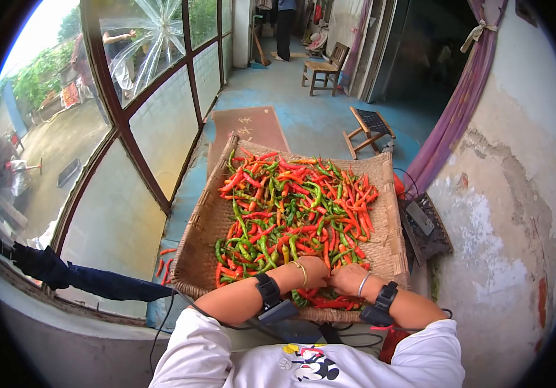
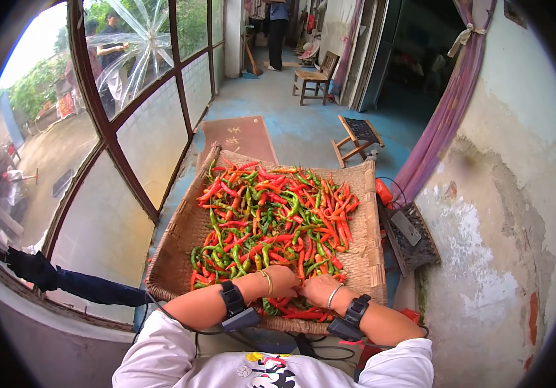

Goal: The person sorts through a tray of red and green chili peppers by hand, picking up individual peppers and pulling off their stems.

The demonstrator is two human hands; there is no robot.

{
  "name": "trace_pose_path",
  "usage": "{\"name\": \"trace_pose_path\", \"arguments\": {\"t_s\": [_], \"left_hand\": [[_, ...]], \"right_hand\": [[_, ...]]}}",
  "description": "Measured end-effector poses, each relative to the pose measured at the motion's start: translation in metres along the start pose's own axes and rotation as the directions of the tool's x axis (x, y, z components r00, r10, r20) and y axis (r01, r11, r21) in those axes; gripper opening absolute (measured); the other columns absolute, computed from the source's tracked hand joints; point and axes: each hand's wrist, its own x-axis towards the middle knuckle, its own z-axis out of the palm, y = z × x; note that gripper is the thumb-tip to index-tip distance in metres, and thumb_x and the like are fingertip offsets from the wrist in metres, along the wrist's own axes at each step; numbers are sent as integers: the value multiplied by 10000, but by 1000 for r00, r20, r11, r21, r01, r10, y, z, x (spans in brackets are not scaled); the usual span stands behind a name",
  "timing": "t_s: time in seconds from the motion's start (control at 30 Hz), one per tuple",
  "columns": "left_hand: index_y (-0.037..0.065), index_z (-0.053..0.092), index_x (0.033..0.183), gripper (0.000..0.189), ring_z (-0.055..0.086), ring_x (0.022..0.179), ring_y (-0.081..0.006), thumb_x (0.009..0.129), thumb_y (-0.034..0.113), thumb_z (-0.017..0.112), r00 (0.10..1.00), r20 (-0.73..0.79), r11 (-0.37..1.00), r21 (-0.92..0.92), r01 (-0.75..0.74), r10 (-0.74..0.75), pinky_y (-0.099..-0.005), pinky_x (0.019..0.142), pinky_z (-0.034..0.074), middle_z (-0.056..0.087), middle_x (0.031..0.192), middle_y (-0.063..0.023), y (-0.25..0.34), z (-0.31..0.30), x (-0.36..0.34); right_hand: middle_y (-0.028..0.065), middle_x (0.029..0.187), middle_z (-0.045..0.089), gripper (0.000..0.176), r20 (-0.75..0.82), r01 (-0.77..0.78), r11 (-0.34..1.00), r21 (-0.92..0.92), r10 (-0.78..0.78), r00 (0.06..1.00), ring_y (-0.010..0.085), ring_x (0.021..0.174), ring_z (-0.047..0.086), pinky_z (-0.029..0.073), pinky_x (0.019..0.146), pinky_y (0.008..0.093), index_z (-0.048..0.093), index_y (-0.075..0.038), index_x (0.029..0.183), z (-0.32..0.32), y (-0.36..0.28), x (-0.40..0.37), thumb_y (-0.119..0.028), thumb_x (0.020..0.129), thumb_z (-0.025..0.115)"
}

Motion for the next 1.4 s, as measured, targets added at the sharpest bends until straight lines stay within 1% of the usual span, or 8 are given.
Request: {"name": "trace_pose_path", "arguments": {"t_s": [0.23, 0.4, 0.5, 0.57, 0.7, 1.03, 1.17, 1.4], "left_hand": [[85, 637, 822, 246, 586, 770, -290, 730, 295, 549, 979, -183, 987, -149, 60, -87, -370, 686, 460, 614, 787, -127, -10, -5, -8], [55, 596, 858, 173, 572, 747, -313, 784, 183, 507, 762, -637, 920, -357, -162, -114, -382, 674, 456, 596, 763, -149, -19, 5, -4], [52, 589, 858, 159, 565, 722, -317, 791, 176, 516, 779, -607, 811, -530, -249, -158, -358, 649, 459, 589, 752, -151, -16, 2, -4], [18, 544, 873, 125, 541, 534, -101, 823, 123, 497, 780, -615, 778, -544, -314, -116, -246, 505, 449, 573, 645, -45, -11, 4, -4], [-13, 545, 824, 148, 549, 528, -115, 777, 118, 495, 880, -410, 533, -813, -234, -239, -250, 500, 462, 554, 643, -46, -3, 2, -9], [23, 592, 830, 313, 481, 530, -46, 786, 333, 588, 873, -328, 366, -911, -190, -362, -216, 463, 391, 546, 632, 12, 12, 19, -5], [15, 606, 858, 286, 453, 541, -35, 803, 295, 598, 837, -383, 576, -811, -102, -391, -211, 471, 395, 534, 614, 25, -12, 33, 7], [19, 562, 939, 227, 503, 520, -57, 865, 222, 492, 901, -338, 578, -806, -127, -274, -204, 477, 430, 567, 683, -5, -13, 26, -2]], "right_hand": [[85, 709, 581, 158, 95, 78, 995, -60, -72, 993, 275, 674, 591, 473, 593, 396, 589, -120, 819, 4, -1, 13, -204, 698, 530], [102, 673, 579, 153, -370, -2, 981, 194, 75, 926, 251, 607, 589, 461, 542, 365, 582, -74, 718, -31, -1, 1, -223, 724, 550], [73, 629, 579, 149, -398, -1, 775, 632, 326, 857, 186, 548, 574, 450, 497, 322, 590, -59, 745, -59, 2, -1, -204, 753, 554], [38, 608, 573, 157, -217, 16, 349, 937, 546, 809, 108, 515, 535, 423, 455, 245, 592, -37, 758, -54, 9, 9, -184, 789, 543], [23, 592, 561, 183, -89, 213, -134, 968, 608, 789, 56, 427, 455, 380, 401, 175, 564, -33, 777, -29, 12, 19, -184, 842, 484], [10, 604, 554, 230, -24, 167, -167, 972, 635, 772, 58, 438, 436, 346, 401, 189, 573, -37, 794, -2, 18, 14, -236, 860, 478], [15, 600, 538, 275, -85, 171, -62, 983, 675, 733, 66, 451, 450, 368, 420, 199, 579, -16, 832, 6, -3, 26, -263, 865, 461], [4, 490, 462, 391, 154, 129, -425, 896, 570, 807, 75, 379, 368, 304, 360, 216, 570, -28, 893, 3, 6, 19, -369, 890, 378]]}}
